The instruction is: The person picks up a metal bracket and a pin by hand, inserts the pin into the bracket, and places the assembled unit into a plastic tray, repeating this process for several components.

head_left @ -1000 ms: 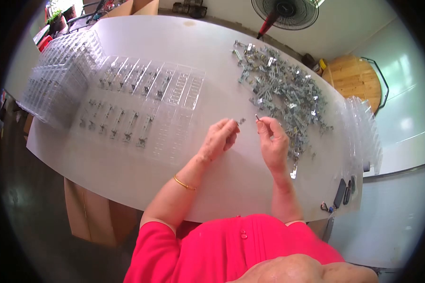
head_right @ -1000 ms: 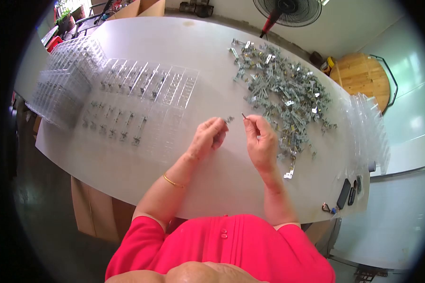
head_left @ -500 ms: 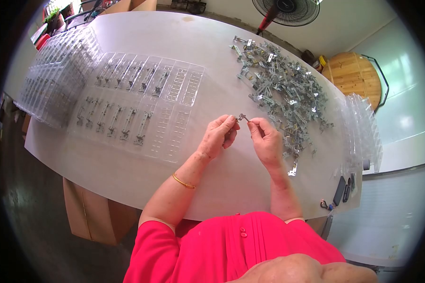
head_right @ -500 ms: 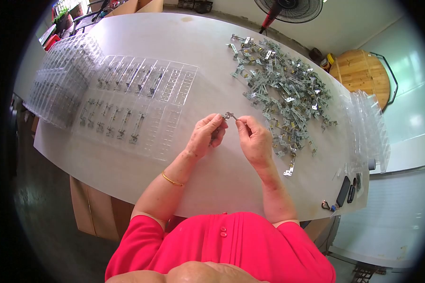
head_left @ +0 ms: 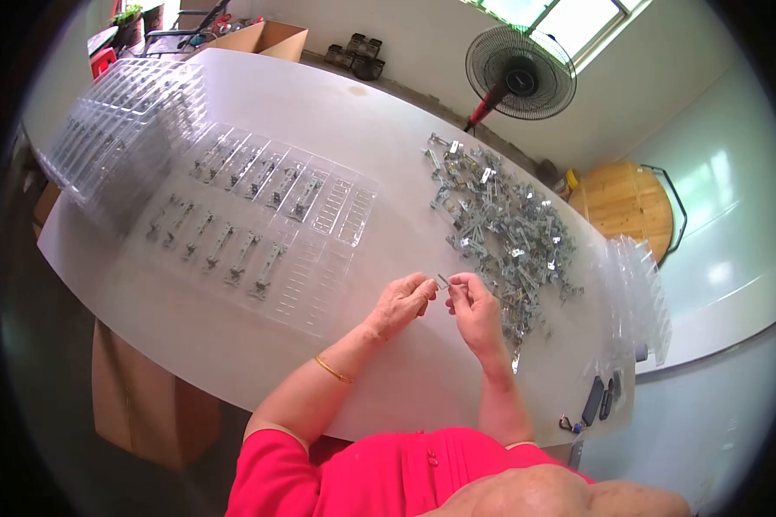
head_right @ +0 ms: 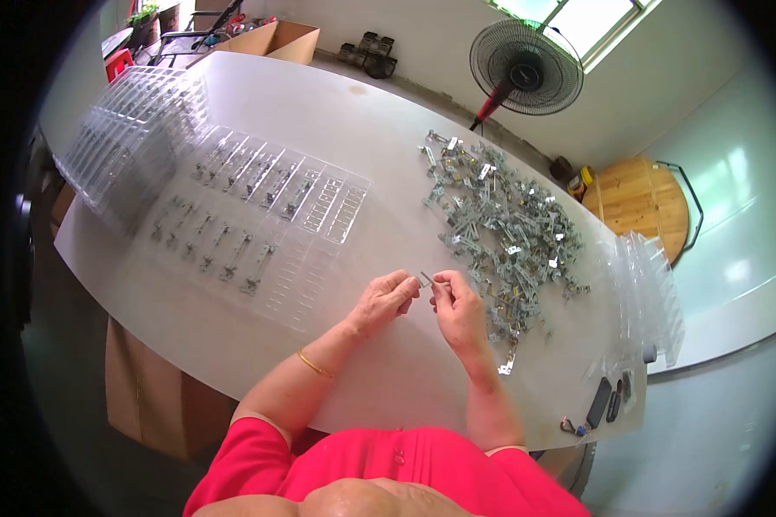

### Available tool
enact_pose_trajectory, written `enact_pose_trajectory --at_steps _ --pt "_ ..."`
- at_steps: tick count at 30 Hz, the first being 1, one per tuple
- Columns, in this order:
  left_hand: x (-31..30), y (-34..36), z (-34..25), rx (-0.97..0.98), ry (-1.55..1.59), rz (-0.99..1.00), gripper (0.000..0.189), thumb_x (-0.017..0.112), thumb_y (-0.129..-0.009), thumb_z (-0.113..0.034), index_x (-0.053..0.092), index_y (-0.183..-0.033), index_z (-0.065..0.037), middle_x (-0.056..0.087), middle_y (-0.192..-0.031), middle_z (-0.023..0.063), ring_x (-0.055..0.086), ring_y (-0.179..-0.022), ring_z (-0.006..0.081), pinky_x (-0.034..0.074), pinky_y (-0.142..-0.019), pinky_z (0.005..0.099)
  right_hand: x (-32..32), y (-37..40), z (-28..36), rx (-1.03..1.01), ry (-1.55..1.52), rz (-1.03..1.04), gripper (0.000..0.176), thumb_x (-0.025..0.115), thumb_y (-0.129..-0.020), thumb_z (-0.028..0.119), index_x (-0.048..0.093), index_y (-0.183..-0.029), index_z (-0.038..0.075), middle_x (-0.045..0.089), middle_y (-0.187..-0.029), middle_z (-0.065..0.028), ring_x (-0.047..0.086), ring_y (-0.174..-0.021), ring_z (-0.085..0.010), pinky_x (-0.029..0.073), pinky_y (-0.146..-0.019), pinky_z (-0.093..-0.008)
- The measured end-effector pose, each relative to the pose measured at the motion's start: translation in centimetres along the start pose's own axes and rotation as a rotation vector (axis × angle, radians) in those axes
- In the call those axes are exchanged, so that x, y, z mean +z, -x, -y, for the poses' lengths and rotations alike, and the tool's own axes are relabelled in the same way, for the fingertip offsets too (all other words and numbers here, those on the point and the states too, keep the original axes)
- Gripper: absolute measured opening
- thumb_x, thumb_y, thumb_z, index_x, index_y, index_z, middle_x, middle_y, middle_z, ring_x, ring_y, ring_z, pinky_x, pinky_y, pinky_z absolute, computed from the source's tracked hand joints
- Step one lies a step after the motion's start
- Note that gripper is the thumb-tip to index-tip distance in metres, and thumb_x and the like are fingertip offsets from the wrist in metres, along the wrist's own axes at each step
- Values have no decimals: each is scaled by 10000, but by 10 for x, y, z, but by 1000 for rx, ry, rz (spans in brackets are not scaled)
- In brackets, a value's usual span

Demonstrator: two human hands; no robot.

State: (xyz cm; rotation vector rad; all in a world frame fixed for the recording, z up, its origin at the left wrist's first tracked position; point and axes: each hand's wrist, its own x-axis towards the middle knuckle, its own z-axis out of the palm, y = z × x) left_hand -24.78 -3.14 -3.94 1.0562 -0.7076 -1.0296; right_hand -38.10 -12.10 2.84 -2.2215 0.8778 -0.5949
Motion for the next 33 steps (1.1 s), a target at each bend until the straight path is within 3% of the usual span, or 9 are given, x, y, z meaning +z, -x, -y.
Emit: enact_pose_trajectory --at_steps 7,11,14,17,22,24,27,31,33 --pt "3 -5 14 238 -315 -14 333 564 -1005 -327 637 -918 -14 577 -693 51 552 -685 120 466 -636 328 -12 -9 -5 267 -430 312 249 442 -1001 47 586 -1192 -18 682 -984 -96 686 -845 -169 571 -792 -305" --pt "2 -1 8 293 -462 -11 321 572 -995 -311 594 -895 -8 601 -732 159 597 -667 256 474 -630 384 -22 -12 -6 411 -719 400 288 399 -1010 78 579 -1215 -12 674 -1036 -105 684 -882 -177 572 -822 -337" --pt "6 -1 13 361 -595 -30 300 582 -981 -295 566 -860 -20 628 -777 189 618 -687 359 484 -618 424 -19 -12 -14 429 -639 366 248 490 -1016 150 602 -1183 5 680 -1035 -90 683 -871 -172 571 -821 -326" --pt "8 2 14 431 -730 -32 280 601 -962 -286 560 -842 -37 643 -784 175 633 -720 390 495 -612 455 -14 -9 -17 382 -428 302 207 570 -1001 172 638 -1116 13 684 -1016 -70 672 -854 -144 563 -807 -298" --pt "11 4 14 560 -733 -57 268 627 -944 -286 559 -833 -52 635 -754 155 634 -704 382 504 -604 460 -2 -9 -34 222 -364 239 138 627 -989 141 669 -1045 22 685 -984 -26 633 -867 -85 530 -814 -255" --pt "10 3 13 572 -733 -67 264 632 -940 -284 558 -834 -54 632 -747 151 633 -696 378 504 -599 458 3 -9 -35 17 -343 75 157 640 -993 180 679 -1053 40 655 -864 43 515 -748 -16 433 -671 -184" --pt "10 2 15 532 -781 -75 261 637 -935 -277 552 -831 -54 632 -756 149 635 -700 371 501 -596 455 8 -10 -29 -56 -397 -15 162 633 -999 189 674 -1063 45 640 -849 64 460 -724 -15 402 -657 -177" --pt "10 0 14 530 -766 -134 245 638 -936 -274 567 -850 -55 632 -772 143 640 -715 367 502 -602 451 4 -9 -30 -72 -279 16 154 624 -1004 181 666 -1060 44 652 -863 42 522 -734 -21 449 -660 -190" --pt "9 -1 15 532 -739 -157 240 637 -937 -273 574 -858 -56 631 -775 143 641 -719 368 503 -604 448 3 -6 -27 105 -438 112 144 617 -1005 171 661 -1043 40 669 -887 13 595 -756 -45 510 -667 -217"
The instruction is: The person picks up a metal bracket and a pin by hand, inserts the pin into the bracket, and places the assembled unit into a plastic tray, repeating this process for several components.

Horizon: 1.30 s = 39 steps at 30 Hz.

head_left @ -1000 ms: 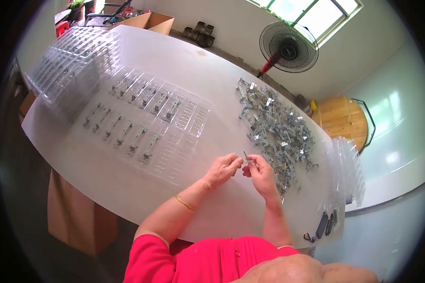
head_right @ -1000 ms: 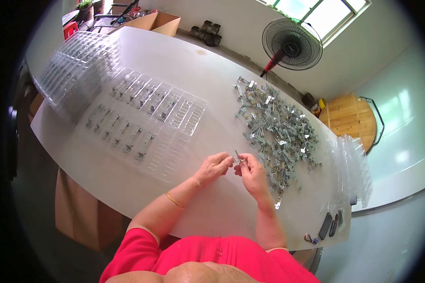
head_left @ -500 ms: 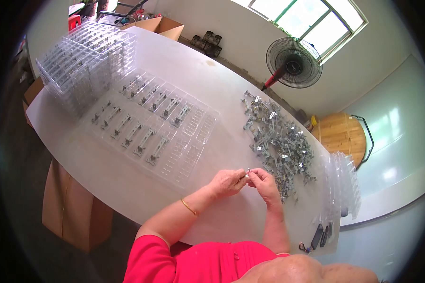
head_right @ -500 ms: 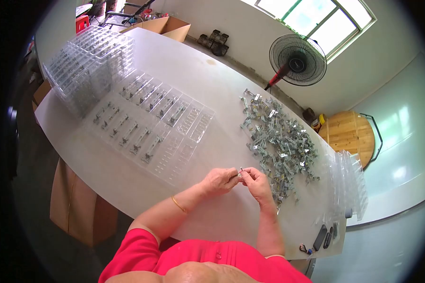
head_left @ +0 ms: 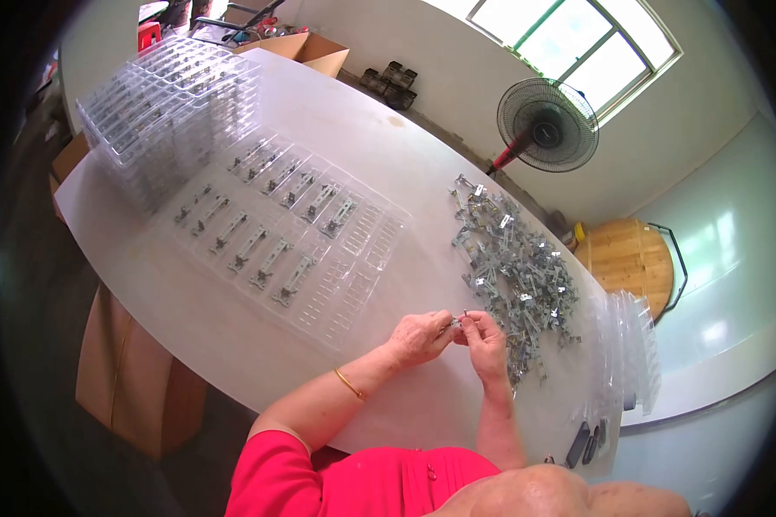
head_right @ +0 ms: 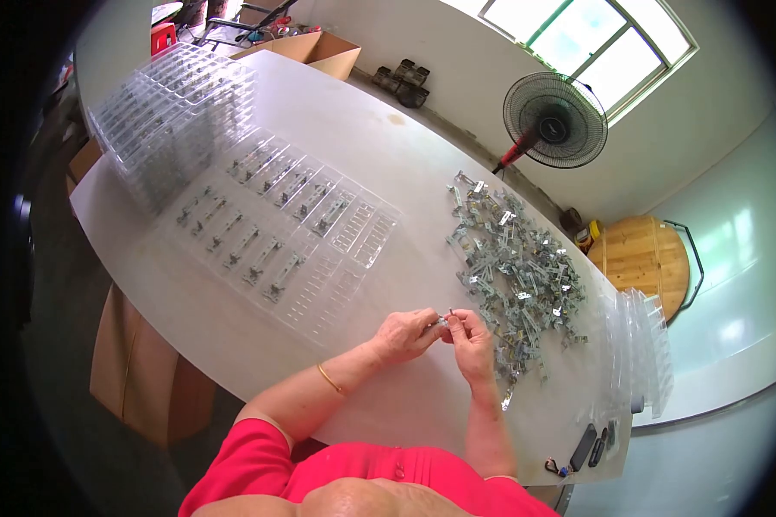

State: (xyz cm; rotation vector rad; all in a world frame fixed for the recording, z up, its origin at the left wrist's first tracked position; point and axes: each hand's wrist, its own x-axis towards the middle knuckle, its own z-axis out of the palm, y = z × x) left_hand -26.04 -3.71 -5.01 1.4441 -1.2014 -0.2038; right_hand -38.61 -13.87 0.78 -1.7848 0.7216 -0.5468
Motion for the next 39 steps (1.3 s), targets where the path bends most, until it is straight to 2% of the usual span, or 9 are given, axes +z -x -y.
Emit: enact_pose_trajectory --at_steps 12,14,18,19,21,24,27,32,39 --pt "-7 -4 0 -71 203 43 245 602 -948 -265 647 -1023 -36 628 -787 150 634 -714 286 513 -673 374 -13 -4 2 -128 -86 -63 125 593 -1007 120 647 -1041 12 689 -923 -46 652 -779 -100 579 -707 -266" --pt "-12 -6 -3 -147 190 267 281 597 -954 -286 643 -1043 -23 651 -810 130 633 -708 239 511 -670 357 -14 -4 5 -124 -94 -64 125 594 -1006 120 647 -1044 12 690 -926 -46 653 -781 -100 582 -716 -271" --pt "-10 -4 -4 -281 392 353 299 599 -969 -301 645 -1044 -15 674 -832 92 635 -723 169 511 -672 322 -14 -4 6 -131 -54 -62 152 614 -998 148 647 -1069 18 694 -932 -43 644 -774 -103 574 -681 -268" --pt "-7 -4 0 -318 491 349 307 594 -980 -307 640 -1046 -11 674 -833 73 632 -731 146 513 -672 308 -14 -6 2 -130 -56 -67 152 614 -998 148 647 -1069 18 694 -932 -43 644 -774 -103 574 -681 -268" --pt "-4 -3 2 -358 588 349 315 588 -991 -314 635 -1048 -7 673 -834 54 628 -739 123 515 -672 295 -13 -10 -4 -386 226 -210 127 625 -994 138 659 -1036 23 683 -925 -34 616 -724 -99 520 -655 -248" --pt "-4 -4 1 -418 730 224 285 583 -987 -276 615 -1027 5 681 -825 72 646 -746 129 527 -668 291 -15 -5 8 -386 452 -337 112 639 -985 140 676 -1009 37 661 -862 -23 588 -708 -93 479 -628 -250" --pt "-10 -10 2 -513 832 172 302 571 -998 -250 569 -1084 39 659 -840 89 627 -732 122 516 -640 274 -6 3 28 -189 296 -285 100 647 -974 132 693 -1009 50 645 -818 -23 584 -700 -91 468 -618 -252" --pt "-16 -11 2 -526 889 134 298 570 -998 -210 519 -1161 34 635 -870 68 609 -747 119 513 -680 269 -1 7 26 -361 435 -266 124 655 -953 99 701 -1061 58 672 -816 -49 597 -668 -103 475 -602 -249" --pt "-17 -13 -1 -522 850 134 285 585 -991 -163 501 -1190 23 629 -902 54 602 -777 110 512 -720 268 11 10 37 -329 445 -282 106 677 -922 81 701 -1023 57 697 -832 -68 612 -657 -117 500 -618 -268"
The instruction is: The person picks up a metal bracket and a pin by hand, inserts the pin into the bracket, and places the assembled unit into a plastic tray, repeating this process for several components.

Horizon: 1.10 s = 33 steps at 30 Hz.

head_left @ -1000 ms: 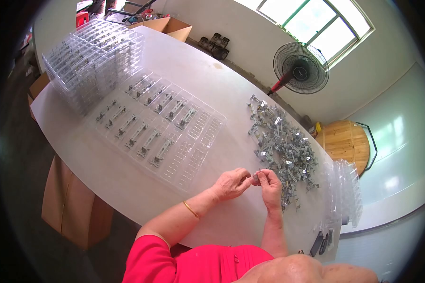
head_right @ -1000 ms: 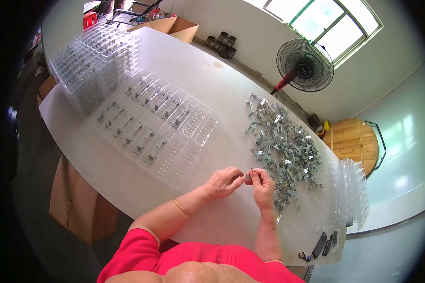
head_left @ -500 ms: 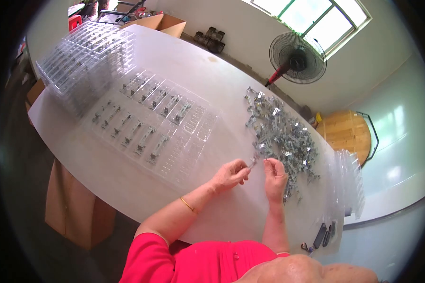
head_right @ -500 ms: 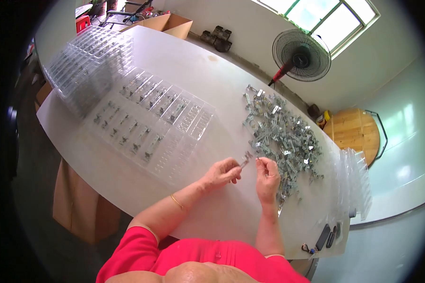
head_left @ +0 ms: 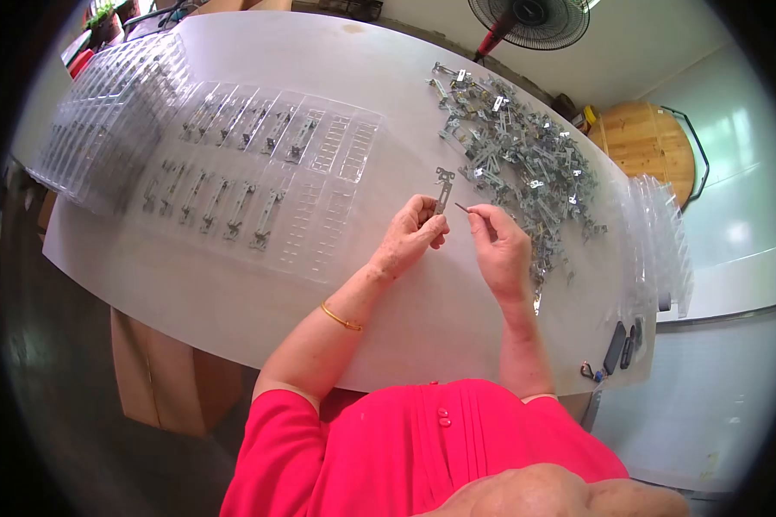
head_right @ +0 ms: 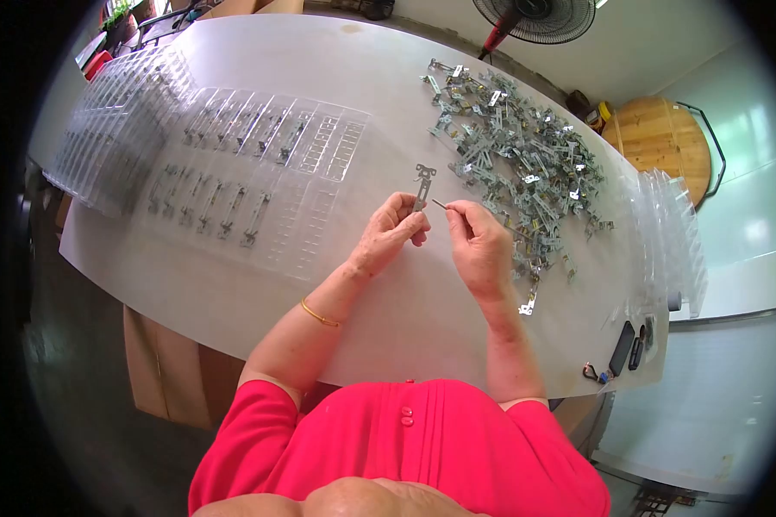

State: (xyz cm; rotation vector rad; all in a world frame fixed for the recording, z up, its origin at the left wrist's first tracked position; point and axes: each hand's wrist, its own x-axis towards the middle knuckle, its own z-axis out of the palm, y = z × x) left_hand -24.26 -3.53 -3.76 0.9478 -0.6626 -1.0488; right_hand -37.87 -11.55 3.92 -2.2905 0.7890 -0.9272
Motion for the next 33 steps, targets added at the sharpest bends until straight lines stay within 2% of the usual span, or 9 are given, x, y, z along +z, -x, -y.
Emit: enact_pose_trajectory --at_steps 8,18,20,23,26,28,29,30,33 --pt "4 1 16 177 -340 -68 248 637 -945 -108 539 -1148 -4 634 -894 31 578 -762 106 495 -704 270 5 -3 -3 -205 325 1 42 667 -877 81 642 -912 79 665 -798 -108 643 -693 -313 496 -621 -411" --pt "8 5 21 313 -550 -126 235 654 -916 -82 545 -1114 -22 643 -865 112 603 -760 186 494 -691 316 5 0 -6 -269 402 25 41 647 -892 105 618 -878 81 657 -763 -104 640 -713 -336 478 -646 -436" --pt "7 4 24 334 -568 -145 237 655 -915 -85 545 -1116 -21 642 -866 116 607 -768 187 496 -693 317 1 3 0 -44 281 199 40 642 -908 119 622 -891 89 664 -765 -108 648 -712 -328 473 -634 -430" --pt "6 0 24 310 -540 -141 250 659 -921 -108 546 -1124 -18 649 -879 106 620 -788 175 508 -705 319 -6 2 4 107 260 203 31 644 -926 124 642 -940 97 671 -815 -104 648 -716 -275 475 -628 -393" --pt "4 1 22 211 -308 -122 263 635 -927 -181 565 -1106 -1 652 -886 118 627 -779 201 515 -722 342 -7 -1 -17 -42 156 29 57 655 -940 124 660 -991 99 682 -900 -76 625 -745 -199 479 -639 -330" --pt "-1 3 8 -46 -99 123 309 634 -924 -256 612 -1107 -7 656 -911 68 618 -811 148 515 -734 300 -7 -6 -29 -89 83 -29 62 653 -951 120 661 -1003 89 680 -936 -59 608 -769 -170 483 -653 -308" --pt "-2 3 5 -46 -98 121 309 634 -924 -256 612 -1107 -7 656 -911 68 618 -811 148 515 -734 300 -6 -8 -35 -131 11 -95 67 650 -961 117 662 -1016 79 678 -972 -43 590 -793 -142 486 -667 -286" --pt "-2 3 3 -68 -80 185 316 634 -936 -270 626 -1112 -8 657 -918 57 616 -830 134 513 -749 294 -3 -9 -34 -45 -234 -62 77 624 -989 120 657 -1008 54 685 -959 -17 591 -796 -107 499 -699 -261" --pt "-3 4 0 -102 -69 282 319 635 -946 -283 647 -1110 -10 657 -924 47 614 -849 120 510 -765 287 -12 -5 -22 200 -428 111 102 606 -1003 123 653 -1005 33 682 -912 -9 599 -773 -85 516 -707 -245"
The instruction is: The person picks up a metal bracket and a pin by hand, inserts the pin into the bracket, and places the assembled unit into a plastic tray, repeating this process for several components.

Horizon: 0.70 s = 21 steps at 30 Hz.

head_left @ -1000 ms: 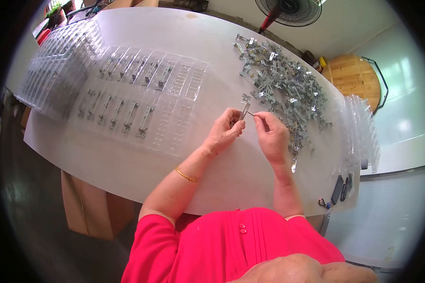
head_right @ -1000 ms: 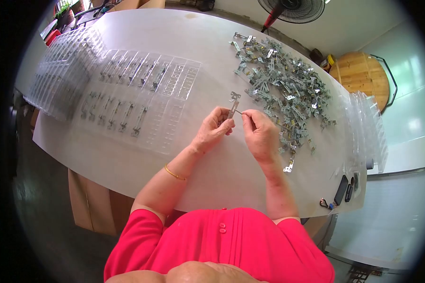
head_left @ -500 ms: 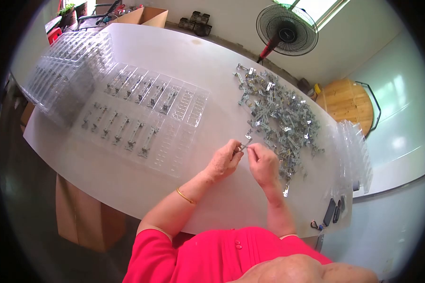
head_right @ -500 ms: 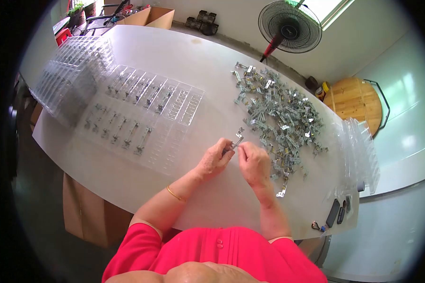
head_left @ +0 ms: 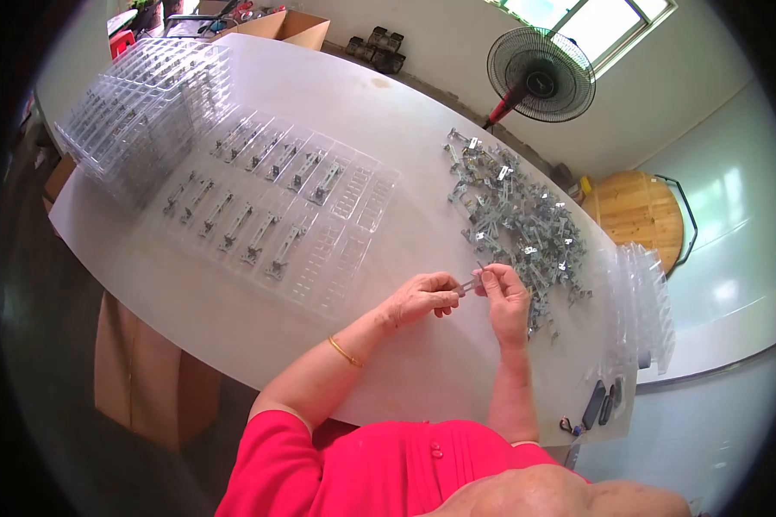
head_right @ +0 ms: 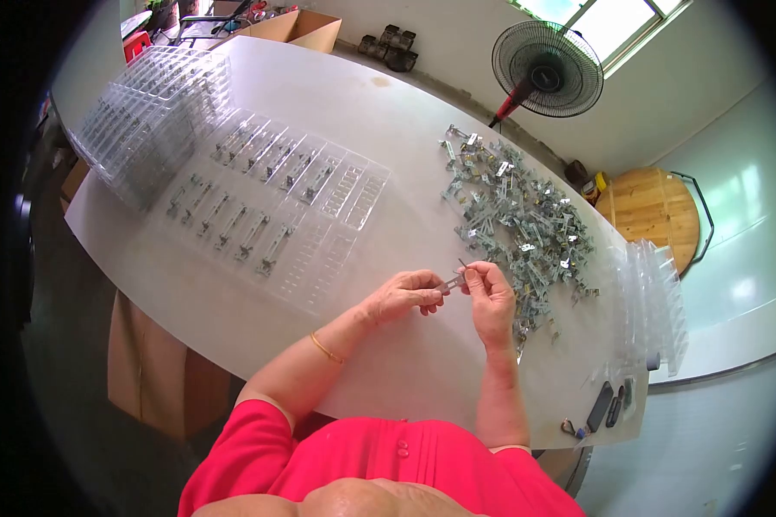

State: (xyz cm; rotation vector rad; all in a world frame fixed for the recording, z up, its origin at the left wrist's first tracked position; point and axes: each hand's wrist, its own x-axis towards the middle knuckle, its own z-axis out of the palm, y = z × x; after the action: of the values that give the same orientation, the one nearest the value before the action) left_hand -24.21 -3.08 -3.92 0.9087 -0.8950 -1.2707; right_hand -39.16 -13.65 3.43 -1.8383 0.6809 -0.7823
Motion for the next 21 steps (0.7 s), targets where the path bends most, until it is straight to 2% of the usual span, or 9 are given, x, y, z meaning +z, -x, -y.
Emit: enact_pose_trajectory --at_steps 5,7,10,14,15,16,18,19,21 --pt "3 -3 13 -29 5 28 334 653 -936 -269 638 -1128 3 654 -932 40 616 -851 141 513 -782 304 1 7 -3 35 -4 -32 113 603 -1004 126 653 -1000 25 677 -866 -8 621 -731 -81 532 -682 -238" --pt "10 -2 17 214 -241 -212 306 687 -910 -235 625 -1096 0 652 -920 55 621 -841 169 516 -781 328 1 8 -4 24 35 -65 114 600 -1004 123 650 -990 21 670 -856 -10 630 -725 -80 538 -674 -240" --pt "17 2 5 307 -558 -303 278 715 -880 -205 609 -1054 -16 648 -913 81 627 -832 191 518 -767 350 3 12 -6 53 29 -74 112 602 -1002 121 645 -987 18 664 -847 -10 634 -723 -80 542 -677 -239" --pt "19 1 11 478 -780 -302 211 711 -870 -155 604 -1010 -37 666 -860 114 658 -809 286 519 -718 383 2 15 -21 46 -40 -73 113 602 -1003 127 636 -1008 20 660 -814 -9 636 -702 -86 551 -674 -247" --pt "21 1 10 536 -818 -326 172 702 -870 -122 610 -983 -32 665 -820 126 656 -788 323 521 -700 393 1 17 -19 86 -49 -64 108 586 -1010 117 631 -1016 19 668 -947 -35 628 -785 -85 546 -710 -249" --pt "22 1 9 520 -832 -326 172 702 -870 -122 610 -983 -32 665 -820 126 656 -788 323 521 -700 393 2 18 -20 95 -67 -62 108 586 -1010 117 631 -1016 19 668 -947 -35 628 -785 -85 546 -710 -249" --pt "25 1 6 482 -780 -416 153 707 -874 -108 622 -963 -17 672 -815 128 658 -737 272 524 -684 368 6 21 -24 -118 -21 -236 105 569 -1019 113 619 -1047 24 632 -1128 -60 597 -889 -81 531 -756 -250" --pt "26 0 4 470 -793 -412 153 707 -874 -108 622 -963 -17 672 -815 128 658 -737 272 524 -684 368 4 26 -23 -113 -80 -239 116 559 -1025 115 604 -1080 24 571 -1257 -70 565 -956 -79 516 -787 -250" --pt "30 -1 -6 432 -621 -579 149 716 -882 -108 632 -946 -3 683 -803 126 649 -699 209 523 -665 337 7 33 -24 -129 -96 -250 116 563 -1023 117 600 -1084 25 590 -1199 -61 568 -930 -77 513 -778 -245"
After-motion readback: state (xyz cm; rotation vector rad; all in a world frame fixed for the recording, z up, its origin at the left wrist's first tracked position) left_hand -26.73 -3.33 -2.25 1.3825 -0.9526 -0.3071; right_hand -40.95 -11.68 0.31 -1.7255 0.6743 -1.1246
